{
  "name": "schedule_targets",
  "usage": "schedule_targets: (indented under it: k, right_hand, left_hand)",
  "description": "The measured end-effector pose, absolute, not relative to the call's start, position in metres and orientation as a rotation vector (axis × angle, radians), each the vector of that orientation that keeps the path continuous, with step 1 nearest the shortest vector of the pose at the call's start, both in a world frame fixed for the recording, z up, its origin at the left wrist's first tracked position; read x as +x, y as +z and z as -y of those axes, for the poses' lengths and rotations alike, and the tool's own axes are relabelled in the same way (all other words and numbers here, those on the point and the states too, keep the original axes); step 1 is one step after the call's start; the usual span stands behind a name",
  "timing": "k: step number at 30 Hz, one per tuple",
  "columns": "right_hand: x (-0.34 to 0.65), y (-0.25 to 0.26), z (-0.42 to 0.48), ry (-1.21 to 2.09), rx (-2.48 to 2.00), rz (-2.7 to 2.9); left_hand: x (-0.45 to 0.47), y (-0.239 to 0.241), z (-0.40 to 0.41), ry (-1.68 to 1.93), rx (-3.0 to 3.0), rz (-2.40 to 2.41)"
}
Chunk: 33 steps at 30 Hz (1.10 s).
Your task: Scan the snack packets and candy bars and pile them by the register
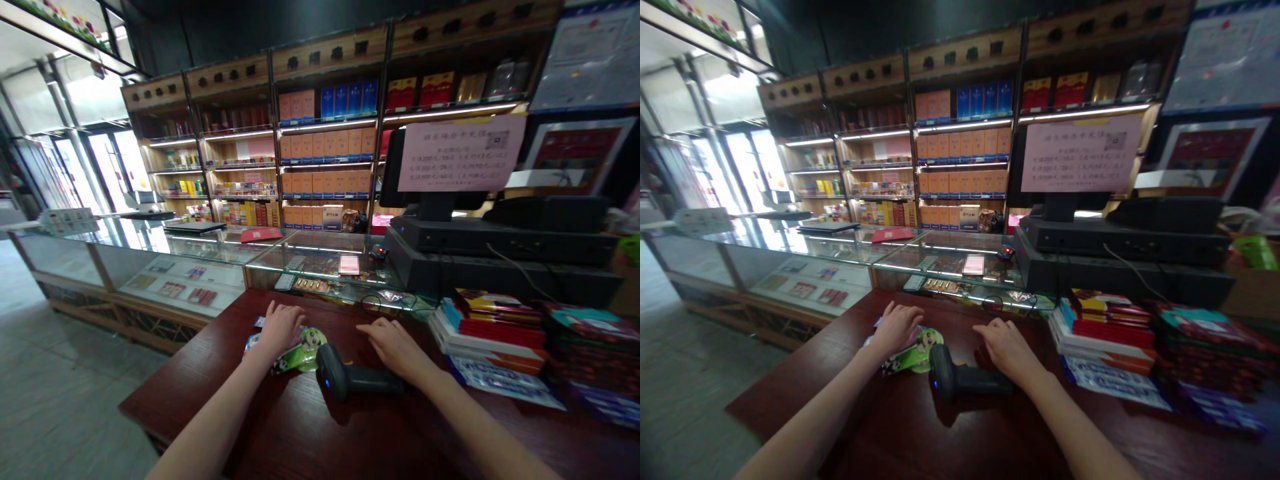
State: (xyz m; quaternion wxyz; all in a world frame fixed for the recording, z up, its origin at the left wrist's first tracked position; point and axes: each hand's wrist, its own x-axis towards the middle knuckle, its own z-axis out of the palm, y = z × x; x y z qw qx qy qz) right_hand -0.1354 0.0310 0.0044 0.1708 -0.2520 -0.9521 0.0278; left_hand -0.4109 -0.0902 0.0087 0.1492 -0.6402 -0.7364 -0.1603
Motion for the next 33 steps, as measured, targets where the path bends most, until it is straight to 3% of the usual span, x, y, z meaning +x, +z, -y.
schedule_targets:
  k: [23,28,33]
  right_hand:
    - [-0.146,0.006,-0.024,0.231,-0.74,2.6]
    - [-0.166,0.008,-0.03,0.539,-0.801,2.454]
    - [-0.193,0.001,-0.035,1.208,-0.665,2.1]
  left_hand:
    - [-0.391,-0.002,0.05,-0.533,-1.86,1.829]
    - [-0.378,-0.002,0.032,-0.633,-1.917,1.775]
    - [-0.373,-0.004,0.023,-0.809,-2.076,1.646]
